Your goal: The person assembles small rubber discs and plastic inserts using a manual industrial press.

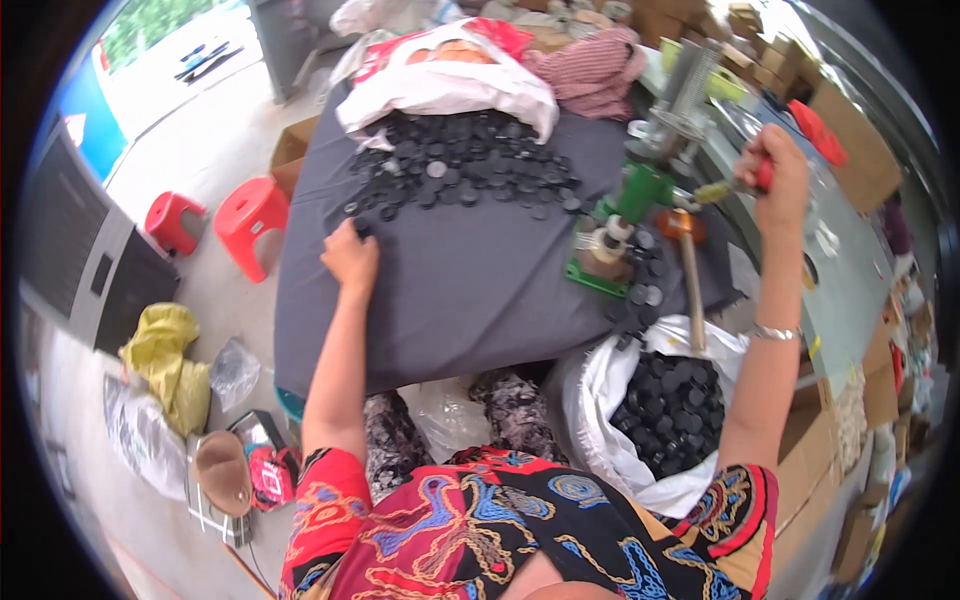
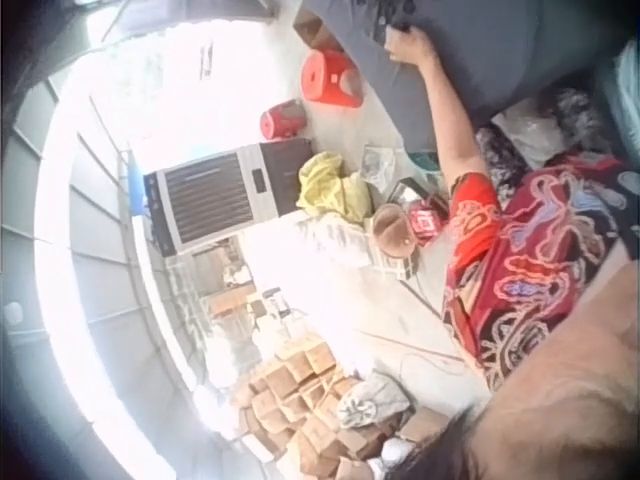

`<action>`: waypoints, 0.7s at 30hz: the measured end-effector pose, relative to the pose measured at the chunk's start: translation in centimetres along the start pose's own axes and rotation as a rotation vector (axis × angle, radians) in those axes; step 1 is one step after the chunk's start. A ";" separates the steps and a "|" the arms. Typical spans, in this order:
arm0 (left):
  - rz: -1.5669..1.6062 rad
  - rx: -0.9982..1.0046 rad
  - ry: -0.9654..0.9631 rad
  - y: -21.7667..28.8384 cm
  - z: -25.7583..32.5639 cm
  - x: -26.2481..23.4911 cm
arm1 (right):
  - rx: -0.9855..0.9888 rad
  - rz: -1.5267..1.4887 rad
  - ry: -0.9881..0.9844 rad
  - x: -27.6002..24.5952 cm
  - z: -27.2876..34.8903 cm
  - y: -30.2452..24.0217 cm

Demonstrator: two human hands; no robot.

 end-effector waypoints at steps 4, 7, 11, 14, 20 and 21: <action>0.052 -0.093 0.030 -1.1 -1.2 1.2 | -0.008 0.028 -0.048 -1.1 -0.2 0.2; 0.133 -0.098 -0.018 -1.7 -1.3 1.0 | -0.005 -0.033 -0.095 -0.9 -0.9 0.4; 0.122 -0.045 -0.088 -1.5 -1.6 1.4 | -0.001 -0.014 -0.066 -0.6 -0.7 0.3; 0.098 -0.026 -0.054 -1.6 -1.8 1.6 | -0.008 -0.018 -0.041 -0.7 -0.7 0.3; 0.528 0.112 -0.075 6.2 0.2 1.7 | -0.039 -0.058 -0.057 -0.8 -1.0 0.8; 0.639 0.163 -0.148 9.3 1.1 1.2 | -0.028 -0.054 -0.077 -0.7 -1.2 0.9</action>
Point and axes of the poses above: each hand's wrist, its own z-axis away from the middle knuckle, its own x-axis out of the palm, y = z × x, the point moved 3 cm from there along -z, towards the middle knuckle, and after that the axes turned 7 degrees about x, right-handed, at the moved point
